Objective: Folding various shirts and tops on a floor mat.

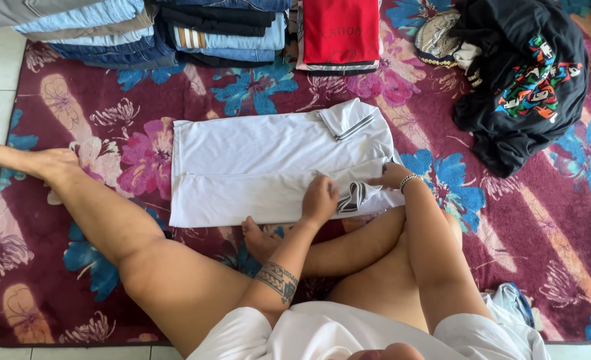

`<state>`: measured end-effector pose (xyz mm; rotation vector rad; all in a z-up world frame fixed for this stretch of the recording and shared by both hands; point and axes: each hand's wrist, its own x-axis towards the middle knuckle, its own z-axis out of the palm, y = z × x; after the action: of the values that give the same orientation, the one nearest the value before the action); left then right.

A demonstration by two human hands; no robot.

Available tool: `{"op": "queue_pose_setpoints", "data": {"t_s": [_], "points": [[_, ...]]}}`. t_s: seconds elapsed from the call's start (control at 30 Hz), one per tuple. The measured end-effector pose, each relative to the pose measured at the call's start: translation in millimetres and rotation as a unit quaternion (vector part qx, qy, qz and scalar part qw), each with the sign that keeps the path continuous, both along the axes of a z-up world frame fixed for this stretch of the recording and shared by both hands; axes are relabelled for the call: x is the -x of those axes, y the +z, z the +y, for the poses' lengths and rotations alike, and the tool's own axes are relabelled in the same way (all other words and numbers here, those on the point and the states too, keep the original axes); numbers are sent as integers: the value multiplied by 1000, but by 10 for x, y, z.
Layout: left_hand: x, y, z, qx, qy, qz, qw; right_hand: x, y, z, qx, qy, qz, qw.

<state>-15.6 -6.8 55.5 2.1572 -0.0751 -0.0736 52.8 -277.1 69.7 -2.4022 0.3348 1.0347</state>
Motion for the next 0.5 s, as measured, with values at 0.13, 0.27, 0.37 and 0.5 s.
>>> {"op": "queue_pose_setpoints", "data": {"t_s": [0.13, 0.27, 0.37, 0.5], "points": [[-41, -324, -214, 31, -84, -106, 990, -53, -75, -23, 34, -67, -99, 992], [-65, 291, -229, -92, -267, 18, 959, -127, -300, -157, -41, -204, -178, 962], [69, 536, -220, -218, -404, 37, 888, -193, -546, -286, -124, -234, -213, 940], [67, 529, -46, -229, -456, 39, 859, -265, -782, -373, -187, -255, -230, 921]]}}
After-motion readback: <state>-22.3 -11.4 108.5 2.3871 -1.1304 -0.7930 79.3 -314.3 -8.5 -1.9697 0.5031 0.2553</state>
